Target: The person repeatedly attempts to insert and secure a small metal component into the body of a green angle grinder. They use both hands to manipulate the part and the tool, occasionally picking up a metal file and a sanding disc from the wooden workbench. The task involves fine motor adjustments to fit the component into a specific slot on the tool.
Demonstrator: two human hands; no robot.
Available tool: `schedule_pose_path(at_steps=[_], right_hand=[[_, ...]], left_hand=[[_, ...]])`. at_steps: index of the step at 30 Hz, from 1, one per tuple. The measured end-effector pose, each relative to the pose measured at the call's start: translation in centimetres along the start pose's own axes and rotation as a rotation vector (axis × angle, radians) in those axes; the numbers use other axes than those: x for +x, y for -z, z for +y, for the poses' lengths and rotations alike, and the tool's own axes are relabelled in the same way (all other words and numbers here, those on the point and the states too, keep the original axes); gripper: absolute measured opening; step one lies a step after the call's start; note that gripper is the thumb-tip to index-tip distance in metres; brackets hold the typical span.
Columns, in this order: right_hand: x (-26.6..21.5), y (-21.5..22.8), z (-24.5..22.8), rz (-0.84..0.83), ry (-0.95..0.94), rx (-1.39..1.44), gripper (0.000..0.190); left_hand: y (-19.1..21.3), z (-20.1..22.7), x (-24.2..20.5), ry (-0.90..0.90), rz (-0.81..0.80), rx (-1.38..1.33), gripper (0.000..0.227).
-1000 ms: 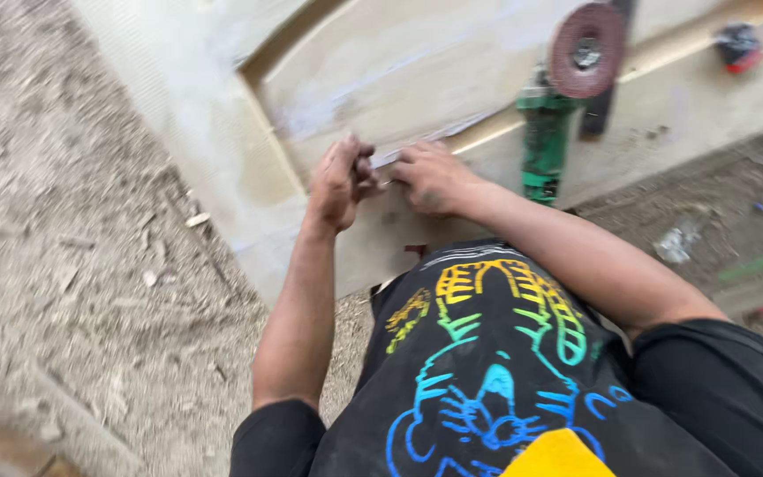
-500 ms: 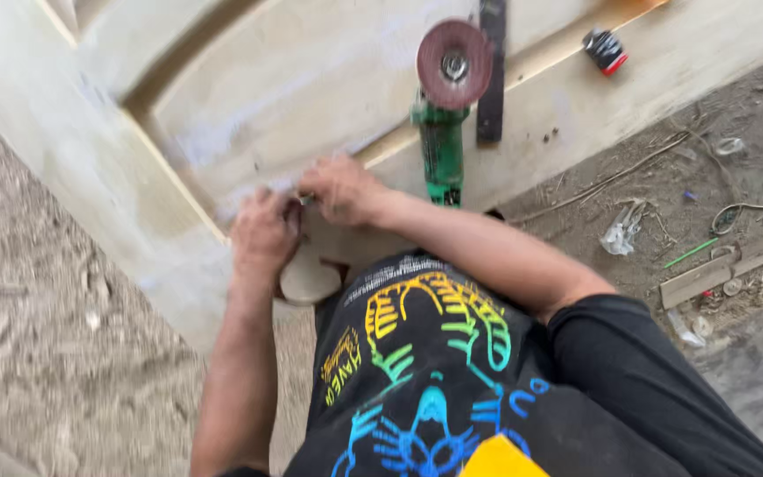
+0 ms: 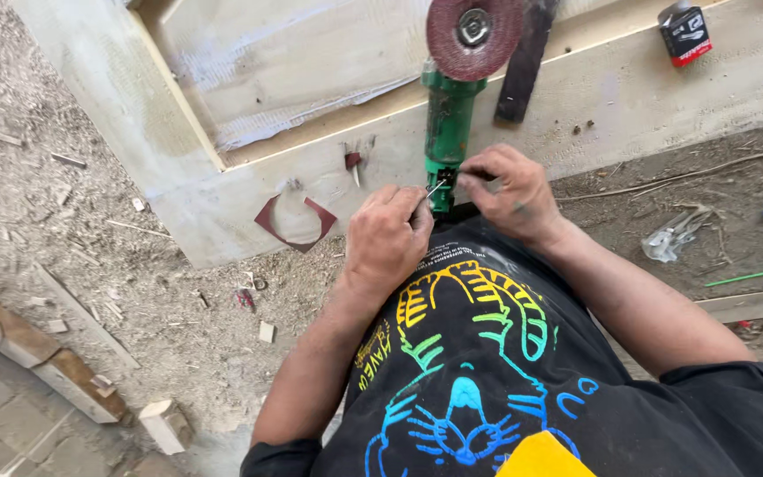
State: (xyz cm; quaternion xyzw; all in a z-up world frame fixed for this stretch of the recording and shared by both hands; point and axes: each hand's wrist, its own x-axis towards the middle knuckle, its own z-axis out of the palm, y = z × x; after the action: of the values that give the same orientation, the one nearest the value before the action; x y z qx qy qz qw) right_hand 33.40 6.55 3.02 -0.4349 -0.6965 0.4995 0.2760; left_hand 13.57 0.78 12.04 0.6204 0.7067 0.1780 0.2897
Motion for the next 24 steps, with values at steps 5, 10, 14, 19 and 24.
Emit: schedule_pose_path(at_steps=[5,10,14,19,24], right_hand=[[0.0,0.0,0.2,0.017,-0.024,0.050,0.016],[-0.9,-1.1,1.9,0.039,-0.023,0.081,0.016],[-1.1,-1.5,2.0,0.072,-0.024,0.103,0.018],[-0.9,-1.1,1.7,0.099,-0.048,0.149,0.024],[-1.4,-1.4,1.9,0.149,0.008,0.156,0.026]], left_hand=[[-0.6,2.8,2.6,-0.038,0.005,0.179,0.007],[-2.2,3.0,3.0,-0.104,-0.071,0.353,0.006],[-2.4,4.3,4.6,-0.170,-0.176,0.443,0.005],[-0.2,4.9,9.5,-0.091,-0.531,0.395,0.012],[2.3,1.7,10.4,0.012,-0.496,0.358,0.017]])
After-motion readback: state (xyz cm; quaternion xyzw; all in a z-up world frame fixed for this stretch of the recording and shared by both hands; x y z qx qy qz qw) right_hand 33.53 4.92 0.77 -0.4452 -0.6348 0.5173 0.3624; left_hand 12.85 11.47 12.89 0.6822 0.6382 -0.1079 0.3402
